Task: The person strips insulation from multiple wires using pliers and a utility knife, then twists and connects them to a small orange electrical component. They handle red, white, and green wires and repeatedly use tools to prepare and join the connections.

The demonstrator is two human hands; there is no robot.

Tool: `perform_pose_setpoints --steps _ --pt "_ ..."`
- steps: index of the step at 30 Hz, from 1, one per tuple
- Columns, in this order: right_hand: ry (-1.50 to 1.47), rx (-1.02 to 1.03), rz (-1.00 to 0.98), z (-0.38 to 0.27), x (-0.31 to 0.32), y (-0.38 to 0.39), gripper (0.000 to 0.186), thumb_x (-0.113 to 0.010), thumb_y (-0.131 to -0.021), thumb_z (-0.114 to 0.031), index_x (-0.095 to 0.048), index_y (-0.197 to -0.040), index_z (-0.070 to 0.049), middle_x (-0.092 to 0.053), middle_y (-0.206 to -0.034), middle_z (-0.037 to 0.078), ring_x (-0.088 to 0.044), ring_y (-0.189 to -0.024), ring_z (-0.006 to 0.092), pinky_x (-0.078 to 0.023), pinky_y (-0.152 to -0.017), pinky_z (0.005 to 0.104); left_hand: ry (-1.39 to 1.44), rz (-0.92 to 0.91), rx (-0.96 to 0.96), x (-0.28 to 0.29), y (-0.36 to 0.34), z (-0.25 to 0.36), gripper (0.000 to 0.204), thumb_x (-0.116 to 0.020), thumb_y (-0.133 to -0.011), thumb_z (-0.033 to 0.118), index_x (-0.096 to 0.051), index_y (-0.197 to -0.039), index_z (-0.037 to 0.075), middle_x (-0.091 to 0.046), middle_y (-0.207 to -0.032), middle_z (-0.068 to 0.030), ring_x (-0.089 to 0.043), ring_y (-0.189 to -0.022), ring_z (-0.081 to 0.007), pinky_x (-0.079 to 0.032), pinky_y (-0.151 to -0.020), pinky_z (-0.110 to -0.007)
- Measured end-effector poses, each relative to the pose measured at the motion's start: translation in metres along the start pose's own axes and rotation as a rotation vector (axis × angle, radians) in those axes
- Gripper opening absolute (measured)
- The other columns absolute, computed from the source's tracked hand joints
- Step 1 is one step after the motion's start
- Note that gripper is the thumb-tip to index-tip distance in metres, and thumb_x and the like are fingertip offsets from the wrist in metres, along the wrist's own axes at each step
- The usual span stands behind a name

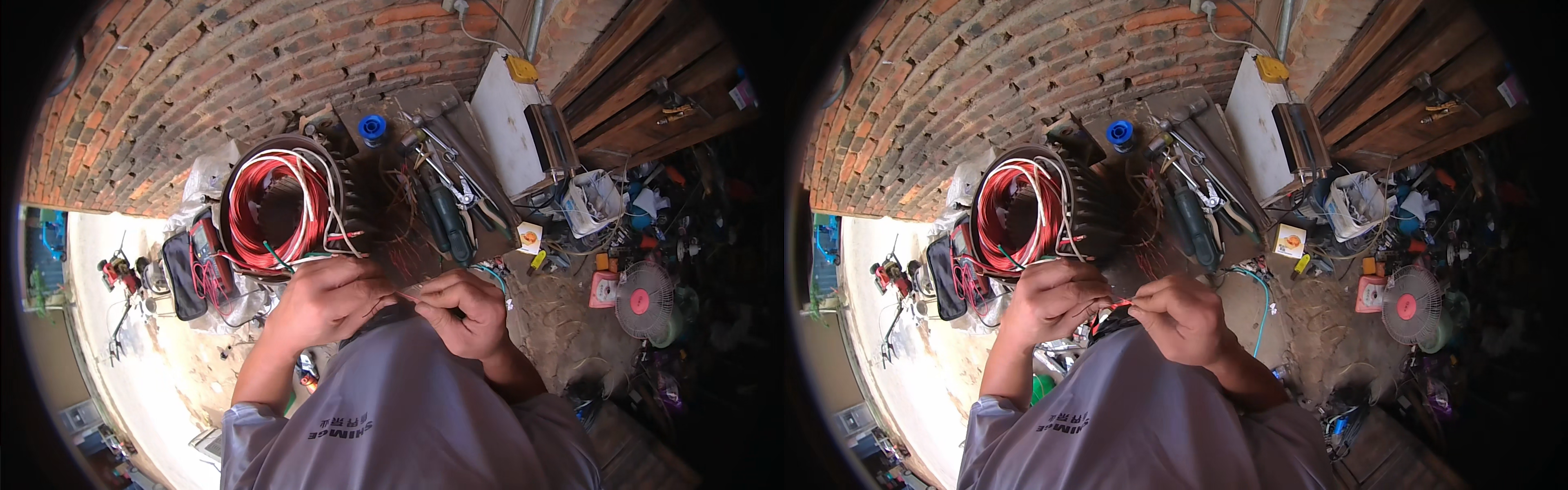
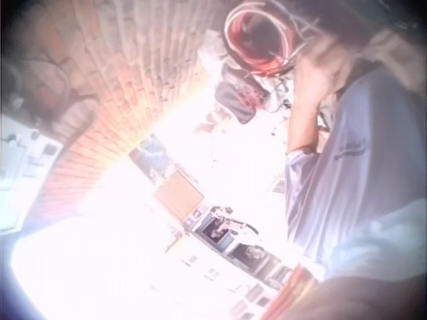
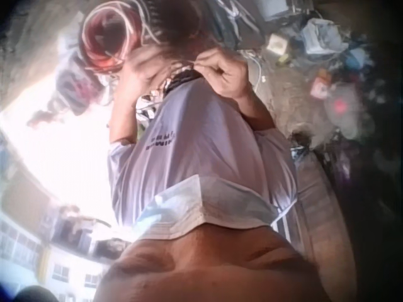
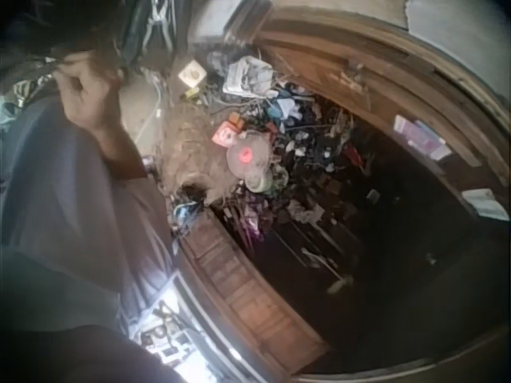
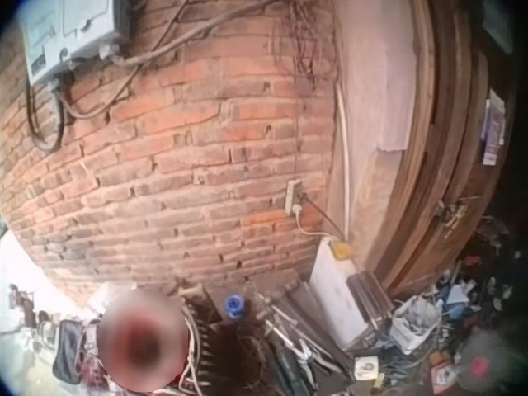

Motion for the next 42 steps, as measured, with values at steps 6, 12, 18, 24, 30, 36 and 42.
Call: perform_pose_setpoints --steps 6,12,18,24,30,36,42 --pt "0.354 -0.529 0.311 0.195 0.072 0.037 0.021 -0.071 -0.100 -0.016 -0.066 -0.111 0.001 -0.072 -0.095 0.010 -0.066 -0.079 0.0146 -0.054 -0.079 0.0289 0.048 0.262 -0.009 0.016 0.018 0.003 0.016 -0.078 -0.089 0.005 -0.062 -0.093 0.001 -0.075 -0.092 -0.0209 -0.074 -0.078 -0.0268 -0.059 -0.067 -0.035" --pt "1.027 -0.816 -0.103 0.249 0.046 0.039 0.050 -0.070 -0.094 -0.027 -0.057 -0.134 0.000 -0.060 -0.123 0.025 -0.061 -0.114 0.0443 -0.051 -0.097 0.0552 0.067 0.312 0.065 0.014 0.043 -0.003 0.013 -0.073 -0.091 0.006 -0.062 -0.089 -0.001 -0.073 -0.101 -0.0233 -0.073 -0.083 -0.0282 -0.059 -0.071 -0.035" --pt "1.063 -0.746 -0.213 0.254 0.034 0.045 0.070 -0.076 -0.089 -0.031 -0.048 -0.145 0.001 -0.060 -0.128 0.026 -0.057 -0.121 0.0462 -0.046 -0.105 0.0540 0.044 0.352 0.120 0.022 0.056 -0.004 0.012 -0.074 -0.088 0.004 -0.065 -0.086 -0.002 -0.071 -0.104 -0.0218 -0.073 -0.086 -0.0278 -0.058 -0.074 -0.035" --pt "1.079 -0.731 -0.115 0.265 0.024 0.039 0.072 -0.077 -0.086 -0.032 -0.049 -0.142 0.003 -0.061 -0.126 0.028 -0.055 -0.125 0.0426 -0.046 -0.105 0.0507 0.047 0.402 0.144 0.025 0.057 -0.003 0.015 -0.082 -0.082 0.003 -0.069 -0.088 -0.001 -0.073 -0.104 -0.0199 -0.073 -0.083 -0.0281 -0.060 -0.071 -0.034" --pt "0.749 -0.518 0.090 0.244 0.037 0.046 0.072 -0.074 -0.084 -0.026 -0.050 -0.141 0.009 -0.063 -0.124 0.034 -0.060 -0.115 0.0498 -0.045 -0.106 0.0533 0.078 0.367 0.138 0.023 0.053 -0.006 0.017 -0.083 -0.085 0.005 -0.068 -0.091 0.001 -0.074 -0.108 -0.0194 -0.075 -0.087 -0.0285 -0.061 -0.071 -0.035" --pt "-0.382 -0.704 -0.082 0.144 0.050 0.039 0.064 -0.067 -0.084 -0.018 -0.045 -0.142 -0.002 -0.062 -0.100 0.008 -0.069 -0.086 0.0224 -0.057 -0.080 0.0388 0.085 0.300 0.154 0.011 0.043 -0.003 0.014 -0.082 -0.086 0.006 -0.071 -0.094 0.001 -0.072 -0.111 -0.0172 -0.074 -0.086 -0.0288 -0.060 -0.071 -0.036" --pt "-0.336 -0.792 -0.240 0.069 0.068 0.044 0.065 -0.079 -0.090 -0.037 -0.049 -0.135 -0.001 -0.060 -0.100 0.006 -0.066 -0.085 0.0153 -0.056 -0.077 0.0326 0.066 0.259 0.196 -0.010 0.035 -0.006 0.014 -0.083 -0.081 0.002 -0.073 -0.090 0.002 -0.072 -0.111 -0.0155 -0.073 -0.100 -0.0309 -0.060 -0.080 -0.037"
Point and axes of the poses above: each hand's wrist, its own y-axis away from the middle knuckle, its own x-axis out of the back of the hand, z = x × y, the point moved 10 cm from there along -y, towards the middle knuckle
